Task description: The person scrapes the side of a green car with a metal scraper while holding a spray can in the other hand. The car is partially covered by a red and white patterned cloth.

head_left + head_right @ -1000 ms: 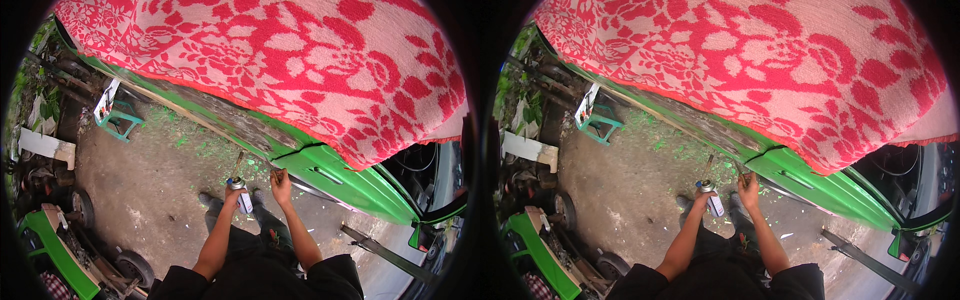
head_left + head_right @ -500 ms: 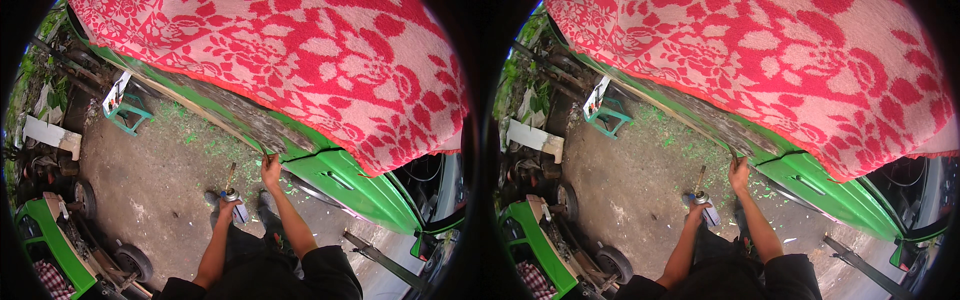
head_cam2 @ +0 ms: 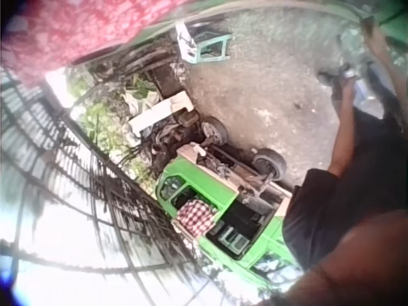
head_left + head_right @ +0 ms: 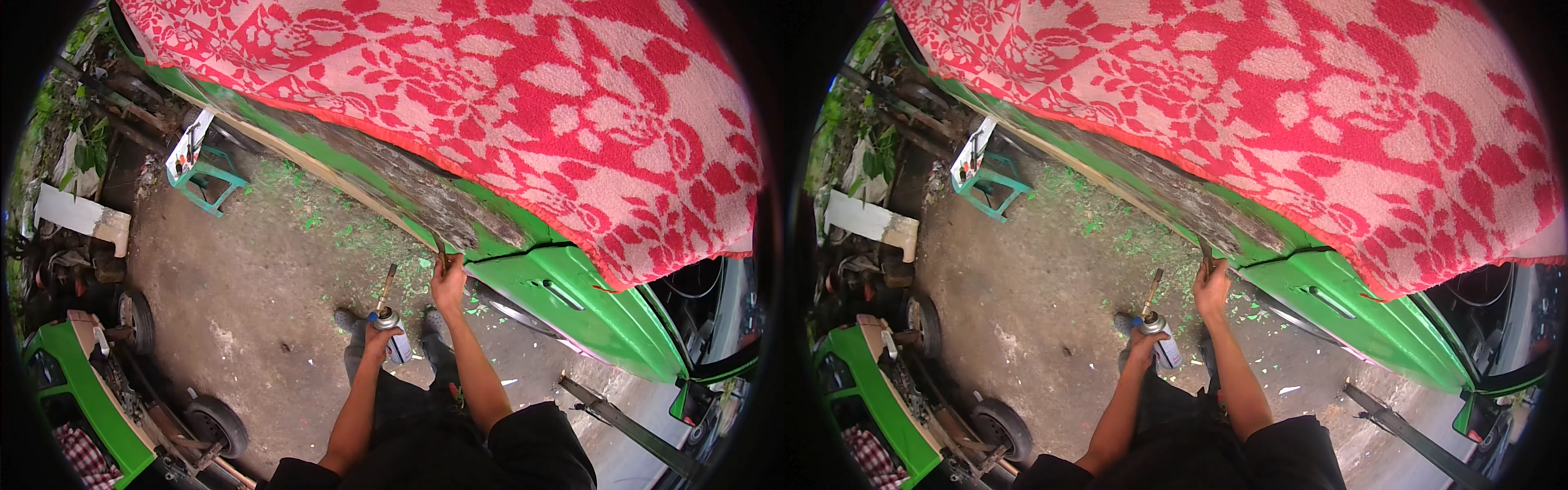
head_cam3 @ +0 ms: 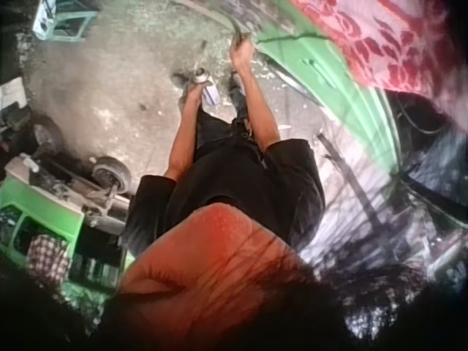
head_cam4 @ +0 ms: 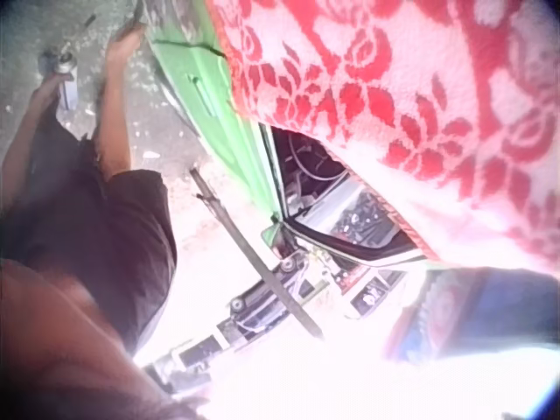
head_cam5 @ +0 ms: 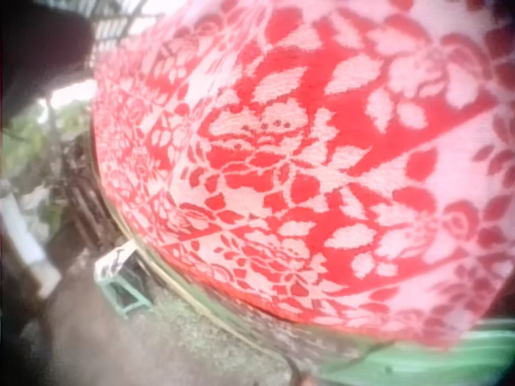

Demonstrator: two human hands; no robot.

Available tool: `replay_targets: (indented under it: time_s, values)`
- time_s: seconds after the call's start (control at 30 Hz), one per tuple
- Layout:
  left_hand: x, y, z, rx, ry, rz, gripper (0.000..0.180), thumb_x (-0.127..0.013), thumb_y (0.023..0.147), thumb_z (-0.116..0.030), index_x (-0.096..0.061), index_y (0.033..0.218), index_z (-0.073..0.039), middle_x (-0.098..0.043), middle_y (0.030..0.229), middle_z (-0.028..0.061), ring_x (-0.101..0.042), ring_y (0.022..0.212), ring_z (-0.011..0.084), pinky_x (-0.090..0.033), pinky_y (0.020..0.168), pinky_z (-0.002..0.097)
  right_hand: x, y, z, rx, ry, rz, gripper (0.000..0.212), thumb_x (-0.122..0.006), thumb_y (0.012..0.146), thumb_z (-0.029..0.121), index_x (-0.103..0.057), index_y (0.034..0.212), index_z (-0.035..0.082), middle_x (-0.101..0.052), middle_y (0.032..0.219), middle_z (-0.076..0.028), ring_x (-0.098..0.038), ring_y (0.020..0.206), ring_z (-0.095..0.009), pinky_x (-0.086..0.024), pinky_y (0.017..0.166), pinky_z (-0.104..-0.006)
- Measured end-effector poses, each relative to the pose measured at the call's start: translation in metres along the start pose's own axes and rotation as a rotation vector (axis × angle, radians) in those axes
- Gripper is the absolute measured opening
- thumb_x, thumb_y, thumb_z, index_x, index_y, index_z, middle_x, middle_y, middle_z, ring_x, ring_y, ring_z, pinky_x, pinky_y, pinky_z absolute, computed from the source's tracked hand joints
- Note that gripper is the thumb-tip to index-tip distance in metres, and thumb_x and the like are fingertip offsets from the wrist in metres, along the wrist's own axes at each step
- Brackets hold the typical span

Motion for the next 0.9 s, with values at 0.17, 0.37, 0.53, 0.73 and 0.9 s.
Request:
replay_targets:
  time_s: [0.17,0.37,0.53,0.73,0.9]
  values:
    - [-0.013,0.003,-0.008,-0.05,-0.053,0.005,0.046,-0.075,0.055,0.006,-0.061,0.098,-0.005,-0.066,0.089,0.0044,-0.064,0.082,0.0193,-0.049,0.074,0.0348,-0.004,0.013,-0.003,0.008,-0.014,-0.005,0.019,-0.06,0.088,0.009,-0.046,0.096,0.0,-0.061,0.07,-0.021,-0.062,0.063,-0.036,-0.046,0.057,-0.0419]
    - [-0.007,0.011,-0.008,-0.056,-0.07,-0.017,0.043,-0.073,0.058,0.008,-0.062,0.098,-0.005,-0.066,0.09,0.0042,-0.063,0.086,0.0194,-0.048,0.08,0.036,0.001,-0.001,-0.01,-0.027,0.085,-0.037,0.018,-0.062,0.087,0.008,-0.048,0.094,-0.001,-0.065,0.078,-0.02,-0.067,0.073,-0.035,-0.05,0.065,-0.0383]
    - [-0.02,0.013,-0.012,-0.091,-0.112,0.062,0.047,-0.073,0.056,0.009,-0.059,0.098,-0.007,-0.065,0.089,0.0033,-0.063,0.085,0.0183,-0.049,0.076,0.0345,-0.015,0.009,-0.052,-0.039,0.194,0.005,0.017,-0.061,0.09,0.008,-0.049,0.094,-0.002,-0.066,0.087,-0.017,-0.065,0.078,-0.021,-0.049,0.068,-0.0293]
    - [-0.011,0.014,-0.01,-0.069,-0.099,0.022,0.046,-0.073,0.056,0.009,-0.058,0.097,-0.006,-0.064,0.087,0.0036,-0.064,0.082,0.0181,-0.05,0.073,0.034,-0.022,0.007,-0.051,-0.015,0.335,0.06,0.016,-0.059,0.093,0.009,-0.049,0.098,-0.002,-0.064,0.09,-0.01,-0.057,0.081,-0.009,-0.046,0.072,-0.0227]
    - [-0.009,0.01,-0.02,-0.062,-0.058,0.035,0.043,-0.072,0.058,0.007,-0.059,0.097,-0.006,-0.065,0.084,0.0036,-0.065,0.08,0.0185,-0.05,0.072,0.0345,-0.031,-0.003,-0.066,-0.054,0.46,0.041,0.016,-0.058,0.093,0.007,-0.048,0.099,-0.003,-0.065,0.092,-0.012,-0.06,0.084,-0.012,-0.048,0.072,-0.0253]
Point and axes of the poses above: each hand's wrist, its own y-axis towards the middle knuckle, its own x-axis out of the back of the hand, z = x × y, the point moved 8 cm from there along y, towards the middle knuckle
